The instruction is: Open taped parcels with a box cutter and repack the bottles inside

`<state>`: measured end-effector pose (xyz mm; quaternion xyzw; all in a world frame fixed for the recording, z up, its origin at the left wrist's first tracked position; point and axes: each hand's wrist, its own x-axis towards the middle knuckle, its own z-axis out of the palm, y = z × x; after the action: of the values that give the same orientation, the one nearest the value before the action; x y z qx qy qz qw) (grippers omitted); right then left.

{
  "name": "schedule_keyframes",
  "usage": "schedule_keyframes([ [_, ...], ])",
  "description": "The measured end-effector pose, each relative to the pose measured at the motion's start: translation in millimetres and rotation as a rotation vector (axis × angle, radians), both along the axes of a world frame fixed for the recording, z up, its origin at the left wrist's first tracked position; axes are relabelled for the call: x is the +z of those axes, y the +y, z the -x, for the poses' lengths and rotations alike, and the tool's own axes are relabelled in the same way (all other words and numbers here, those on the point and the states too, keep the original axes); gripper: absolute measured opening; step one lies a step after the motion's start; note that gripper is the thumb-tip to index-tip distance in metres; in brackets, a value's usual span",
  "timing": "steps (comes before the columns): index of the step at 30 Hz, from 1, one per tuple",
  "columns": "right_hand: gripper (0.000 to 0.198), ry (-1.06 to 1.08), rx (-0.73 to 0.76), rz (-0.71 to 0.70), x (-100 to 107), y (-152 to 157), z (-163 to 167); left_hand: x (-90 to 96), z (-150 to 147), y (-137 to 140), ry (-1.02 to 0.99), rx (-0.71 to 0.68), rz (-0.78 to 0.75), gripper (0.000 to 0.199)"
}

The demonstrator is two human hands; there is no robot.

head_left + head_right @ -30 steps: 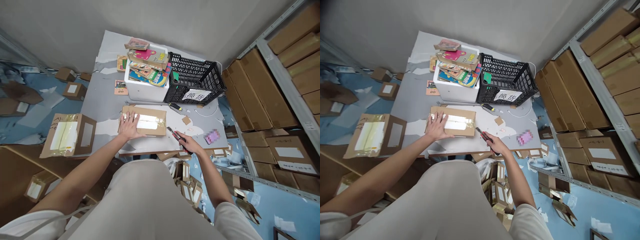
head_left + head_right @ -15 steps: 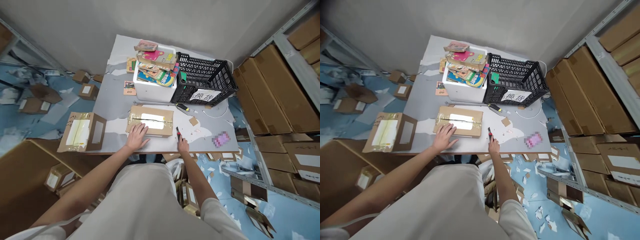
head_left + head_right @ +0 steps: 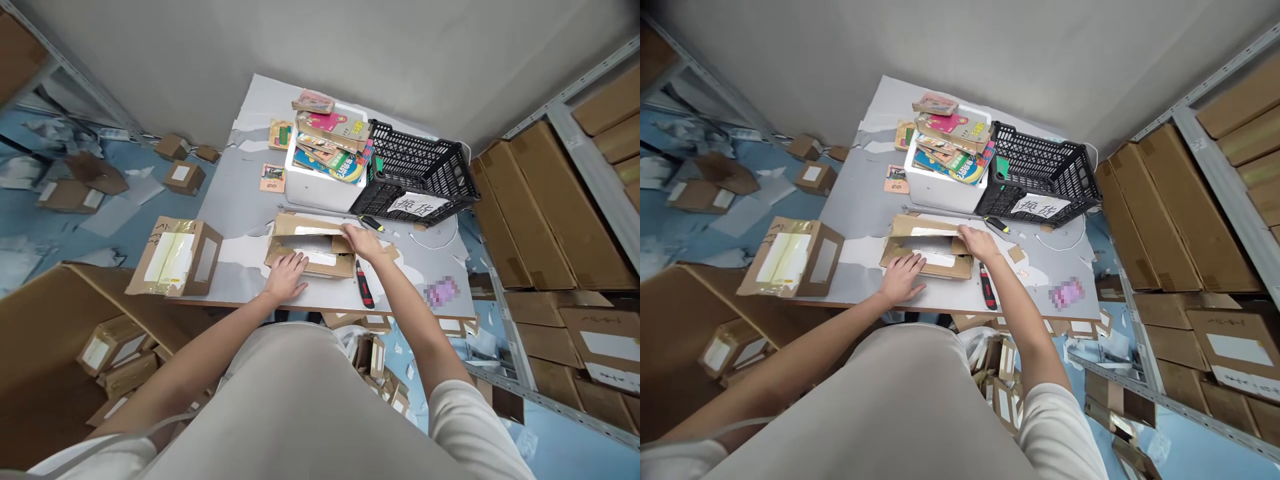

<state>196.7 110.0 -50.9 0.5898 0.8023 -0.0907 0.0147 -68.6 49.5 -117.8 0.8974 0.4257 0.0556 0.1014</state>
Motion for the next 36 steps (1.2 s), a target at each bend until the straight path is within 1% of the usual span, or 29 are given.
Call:
schedule_keyframes([
  [3, 0.035, 0.110, -0.150, -0.069, -2.9, 26.3, -9.7, 1.5, 1.9, -3.9, 0.013, 0.001, 0.011, 0.072],
  [5, 0.036, 0.205, -0.271, -0.111, -10.5, 45.2, -13.7, 1.7, 4.8, -9.9, 0.014, -0.008, 0.014, 0.074],
  [7, 0.032, 0.257, -0.384, -0.105, -20.6, 60.0, -13.2, 1.5, 7.6, -18.1, 0.014, -0.018, 0.020, 0.077],
  [9, 0.029, 0.247, -0.460, -0.086, -29.5, 67.3, -9.2, 1.6, 9.1, -25.5, 0.012, -0.017, 0.024, 0.079],
  [10, 0.031, 0.228, -0.486, -0.097, -32.0, 67.8, -6.8, 2.3, 9.2, -27.8, 0.009, -0.011, 0.024, 0.081],
  [12, 0.033, 0.180, -0.501, -0.184, -31.2, 63.0, -3.1, 5.7, 9.2, -27.1, -0.005, 0.007, 0.022, 0.086],
  [13, 0.032, 0.150, -0.475, -0.245, -27.8, 57.8, -2.1, 8.6, 9.9, -23.5, -0.014, 0.016, 0.022, 0.088],
  [14, 0.032, 0.119, -0.419, -0.302, -22.8, 50.9, -1.2, 12.3, 11.6, -17.6, -0.020, 0.017, 0.023, 0.089],
  [15, 0.032, 0.085, -0.324, -0.337, -17.0, 42.5, -0.3, 16.5, 14.6, -9.3, -0.022, 0.009, 0.022, 0.089],
  [16, 0.033, 0.052, -0.195, -0.335, -11.1, 32.7, 1.2, 20.9, 19.1, 1.3, -0.018, -0.003, 0.018, 0.089],
  [17, 0.032, 0.023, -0.040, -0.293, -5.9, 22.2, 3.4, 25.1, 25.1, 13.9, -0.007, -0.025, 0.013, 0.088],
  [19, 0.028, -0.005, 0.256, -0.137, 0.5, 1.0, 10.9, 32.1, 40.1, 43.2, 0.029, -0.050, 0.001, 0.091],
  [20, 0.029, -0.007, 0.350, -0.053, 1.4, -8.1, 15.9, 34.5, 47.8, 58.7, 0.050, -0.075, 0.006, 0.097],
  [21, 0.036, -0.008, 0.391, 0.021, 1.3, -15.5, 21.5, 36.3, 54.7, 74.1, 0.075, -0.117, 0.023, 0.106],
  [22, 0.046, -0.015, 0.381, 0.090, 0.8, -20.8, 27.3, 37.5, 60.3, 88.7, 0.106, -0.174, 0.054, 0.116],
  [24, 0.064, -0.046, 0.282, 0.207, 0.9, -26.0, 38.3, 38.5, 66.1, 114.0, 0.183, -0.274, 0.138, 0.132],
  [25, 0.066, -0.062, 0.227, 0.244, 2.3, -27.3, 43.0, 38.5, 66.4, 124.1, 0.213, -0.297, 0.182, 0.137],
  [26, 0.063, -0.073, 0.181, 0.253, 4.8, -28.9, 47.0, 38.2, 65.6, 132.5, 0.229, -0.301, 0.224, 0.141],
  [28, 0.047, -0.093, 0.120, 0.188, 10.7, -37.2, 53.0, 36.5, 63.0, 144.9, 0.213, -0.285, 0.293, 0.146],
  [30, 0.025, -0.133, 0.068, 0.080, 13.3, -55.7, 57.1, 33.1, 62.4, 153.3, 0.161, -0.285, 0.344, 0.148],
  [31, 0.023, -0.154, 0.049, 0.045, 11.7, -68.9, 58.9, 30.8, 63.6, 156.6, 0.136, -0.293, 0.361, 0.148],
  [32, 0.028, -0.165, 0.036, 0.025, 7.7, -83.7, 60.5, 28.4, 65.6, 159.4, 0.115, -0.306, 0.372, 0.148],
  [34, 0.036, -0.135, 0.035, 0.031, -6.3, -115.1, 64.1, 24.0, 70.8, 163.7, 0.086, -0.326, 0.383, 0.144],
  [36, 0.035, -0.069, 0.027, 0.044, -23.6, -142.1, 67.9, 22.2, 74.5, 165.0, 0.072, -0.322, 0.393, 0.133],
])
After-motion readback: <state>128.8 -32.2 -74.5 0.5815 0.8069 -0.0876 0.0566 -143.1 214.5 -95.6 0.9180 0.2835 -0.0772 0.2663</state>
